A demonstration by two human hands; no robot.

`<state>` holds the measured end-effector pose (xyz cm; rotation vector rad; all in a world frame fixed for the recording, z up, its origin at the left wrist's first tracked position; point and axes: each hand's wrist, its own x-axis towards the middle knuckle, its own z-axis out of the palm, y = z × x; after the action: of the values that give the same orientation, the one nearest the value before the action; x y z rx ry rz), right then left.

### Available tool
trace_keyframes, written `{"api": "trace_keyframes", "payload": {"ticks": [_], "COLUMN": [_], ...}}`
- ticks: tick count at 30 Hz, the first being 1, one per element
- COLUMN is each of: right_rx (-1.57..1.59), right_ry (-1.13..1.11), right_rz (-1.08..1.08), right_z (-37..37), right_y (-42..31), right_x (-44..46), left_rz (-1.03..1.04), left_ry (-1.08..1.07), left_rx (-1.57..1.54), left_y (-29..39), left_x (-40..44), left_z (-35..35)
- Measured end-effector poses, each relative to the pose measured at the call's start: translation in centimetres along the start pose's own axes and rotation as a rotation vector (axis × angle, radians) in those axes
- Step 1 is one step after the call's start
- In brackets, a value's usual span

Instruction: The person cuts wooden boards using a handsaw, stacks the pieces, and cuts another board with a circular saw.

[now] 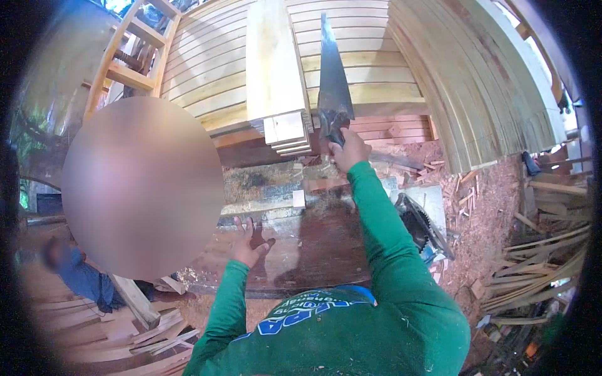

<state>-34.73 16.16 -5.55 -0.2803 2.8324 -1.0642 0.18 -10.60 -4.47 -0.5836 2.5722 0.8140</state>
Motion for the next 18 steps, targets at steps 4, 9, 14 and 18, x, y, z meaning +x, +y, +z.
{"api": "trace_keyframes", "payload": {"ticks": [4, 9, 14, 18], "right_rx": [0.042, 0.043, -0.198, -0.314], "right_ry": [0.084, 0.196, 0.114, 0.083], "right_rz": [-0.146, -0.323, -0.201, -0.180], "right_z": [-3.1, -6.2, -5.8, -4.5], "right_y": [-4.4, -11.3, -10.1, -4.9], "right_x": [-0.5, -0.4, 0.0, 1.4], "left_rz": [-0.004, 0.090, 0.239, 0.045], "left_ry": [-0.034, 0.083, 0.238, 0.022], "left_rx": [-0.098, -0.112, -0.154, -0.225], "left_y": [-0.1, -1.9, -4.0, 1.0], "left_x": [0.4, 0.7, 1.0, 0.6], "left_z": [-0.4, 2.0, 3.7, -1.5]}}
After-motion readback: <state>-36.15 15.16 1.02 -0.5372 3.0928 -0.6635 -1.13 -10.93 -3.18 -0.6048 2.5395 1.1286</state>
